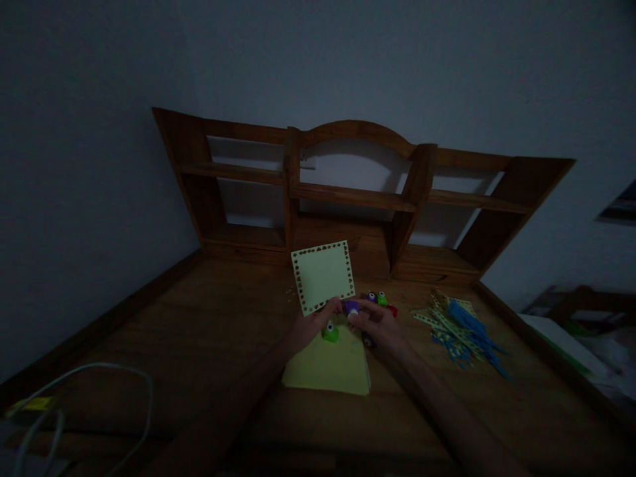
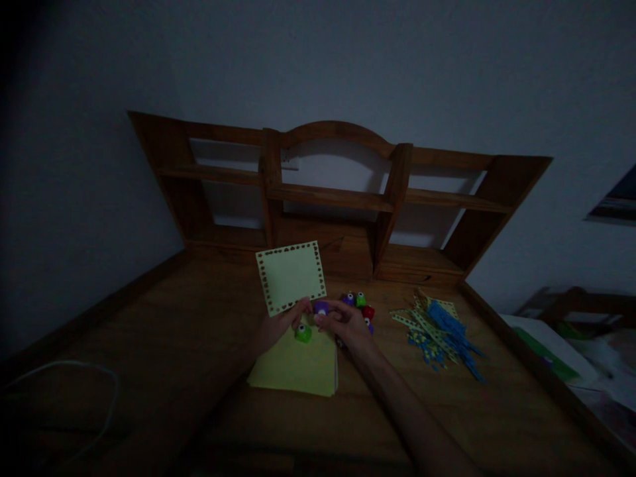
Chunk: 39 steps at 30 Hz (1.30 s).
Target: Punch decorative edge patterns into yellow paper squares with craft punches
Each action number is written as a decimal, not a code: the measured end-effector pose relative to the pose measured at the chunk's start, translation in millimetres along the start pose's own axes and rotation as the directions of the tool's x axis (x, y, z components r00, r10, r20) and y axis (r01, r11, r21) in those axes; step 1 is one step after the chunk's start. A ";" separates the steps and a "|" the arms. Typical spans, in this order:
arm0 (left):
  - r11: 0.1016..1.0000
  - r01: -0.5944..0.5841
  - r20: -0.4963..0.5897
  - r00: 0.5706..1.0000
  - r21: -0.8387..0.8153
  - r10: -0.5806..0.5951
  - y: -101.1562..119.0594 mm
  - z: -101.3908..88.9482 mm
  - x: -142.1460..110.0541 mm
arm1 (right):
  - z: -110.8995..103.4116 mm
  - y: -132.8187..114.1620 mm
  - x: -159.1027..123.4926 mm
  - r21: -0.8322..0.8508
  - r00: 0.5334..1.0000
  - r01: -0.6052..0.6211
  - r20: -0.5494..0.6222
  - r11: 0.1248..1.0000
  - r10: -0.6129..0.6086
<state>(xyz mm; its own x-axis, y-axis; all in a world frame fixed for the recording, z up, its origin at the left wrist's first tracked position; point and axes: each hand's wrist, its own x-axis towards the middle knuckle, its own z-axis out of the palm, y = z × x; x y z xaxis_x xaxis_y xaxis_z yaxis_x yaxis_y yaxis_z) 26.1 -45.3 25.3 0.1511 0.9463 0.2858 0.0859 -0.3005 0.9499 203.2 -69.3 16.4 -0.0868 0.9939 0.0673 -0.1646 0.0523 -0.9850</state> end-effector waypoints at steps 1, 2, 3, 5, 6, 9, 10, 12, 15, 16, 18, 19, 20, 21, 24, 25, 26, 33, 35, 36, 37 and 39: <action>1.000 -0.005 0.022 1.000 -0.005 0.006 0.9 -1.0 0.6 | -0.2 -0.3 0.0 -0.004 1.000 0.002 0.004 1.000 -0.002; 1.000 -0.012 0.047 0.999 -0.014 0.013 1.2 -1.7 1.3 | -0.6 -0.6 0.1 -0.008 1.000 0.000 0.009 1.000 0.000; 1.000 -0.015 0.067 0.998 -0.025 0.017 0.9 -2.1 2.0 | -1.1 -0.8 0.4 -0.011 1.000 -0.003 0.015 1.000 0.003; 0.998 -0.011 0.083 0.996 -0.057 0.016 -1.0 -2.3 3.1 | -2.2 -1.4 0.8 -0.010 1.000 -0.008 0.026 1.000 0.008; 0.997 -0.005 0.089 0.996 -0.072 0.012 -2.2 -2.2 3.4 | -2.6 -1.8 0.9 -0.007 0.999 -0.011 0.031 1.000 0.011; 0.997 0.018 0.121 0.993 -0.081 -0.008 -5.2 -1.9 3.4 | -2.0 -3.1 0.0 0.009 0.999 -0.006 0.043 1.000 0.006; 0.997 0.019 0.127 0.992 -0.076 -0.009 -5.9 -1.7 3.2 | -1.3 -3.4 -0.6 0.013 0.999 -0.004 0.040 1.000 0.003; 0.998 0.017 0.134 0.991 -0.068 -0.008 -7.1 -1.1 2.8 | 0.8 -3.7 -2.3 0.020 1.000 0.002 0.018 1.000 -0.003; 0.997 0.015 0.123 0.992 -0.079 -0.005 -9.7 0.4 2.4 | 3.9 -3.9 -4.7 0.020 1.000 0.015 -0.020 1.000 -0.015; 0.996 0.017 0.113 0.994 -0.083 -0.008 -10.8 0.8 2.4 | 4.6 -4.0 -5.3 0.016 1.000 0.018 -0.020 1.000 -0.017; 0.996 0.025 0.103 0.995 -0.085 -0.017 -13.2 1.4 2.5 | 5.5 -4.2 -5.7 0.011 0.999 0.024 -0.024 1.000 -0.024; 0.996 0.030 0.101 0.995 -0.083 -0.022 -14.2 1.5 2.6 | 5.7 -4.3 -5.8 0.012 0.999 0.024 -0.026 1.000 -0.024; 0.996 0.037 0.107 0.994 -0.081 -0.028 -15.0 1.6 2.7 | 5.9 -4.5 -5.7 0.015 0.999 0.021 -0.026 1.000 -0.021; 0.996 0.044 0.112 0.993 -0.079 -0.035 -15.5 1.6 2.6 | 6.0 -4.7 -5.7 0.020 1.000 0.016 -0.024 1.000 -0.016; 0.996 0.049 0.099 0.994 -0.076 -0.041 -15.2 1.6 2.1 | 6.6 -5.9 -5.9 0.031 1.000 -0.001 -0.023 1.000 0.002; 0.996 0.046 0.098 0.994 -0.079 -0.038 -14.7 1.7 1.9 | 6.8 -6.3 -6.1 0.034 1.000 -0.006 -0.023 0.999 0.007; 0.995 0.046 0.103 0.994 -0.084 -0.037 -14.0 1.7 1.6 | 6.9 -6.6 -6.3 0.036 1.000 -0.006 -0.028 0.999 0.008; 0.995 0.032 0.113 0.993 -0.091 -0.021 -11.2 0.8 2.3 | 3.7 -3.2 -3.9 0.041 1.000 0.002 -0.021 0.999 -0.001; 0.996 0.036 0.115 0.993 -0.078 -0.026 -11.6 0.7 2.6 | 1.8 -0.7 -2.5 0.031 1.000 0.008 -0.016 0.999 -0.008; 0.996 0.041 0.121 0.992 -0.078 -0.032 -12.0 0.8 2.5 | 0.9 0.6 -1.9 0.027 1.000 0.011 -0.014 1.000 -0.011; 0.996 0.049 0.124 0.992 -0.081 -0.038 -12.3 0.9 2.2 | 0.0 1.6 -1.3 0.024 1.000 0.013 -0.013 1.000 -0.013; 0.993 0.066 0.123 0.991 -0.093 -0.055 -13.1 1.2 1.4 | -1.3 2.5 -0.3 0.019 1.000 0.004 -0.009 1.000 -0.003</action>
<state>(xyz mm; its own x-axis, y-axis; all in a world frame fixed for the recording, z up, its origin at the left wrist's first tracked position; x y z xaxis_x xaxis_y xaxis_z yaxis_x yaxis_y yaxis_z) 26.4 -40.2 13.1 0.2665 0.9394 0.2156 0.0033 -0.2246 0.9745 204.0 -69.4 13.8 -0.0776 0.9946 0.0693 -0.1835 0.0541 -0.9815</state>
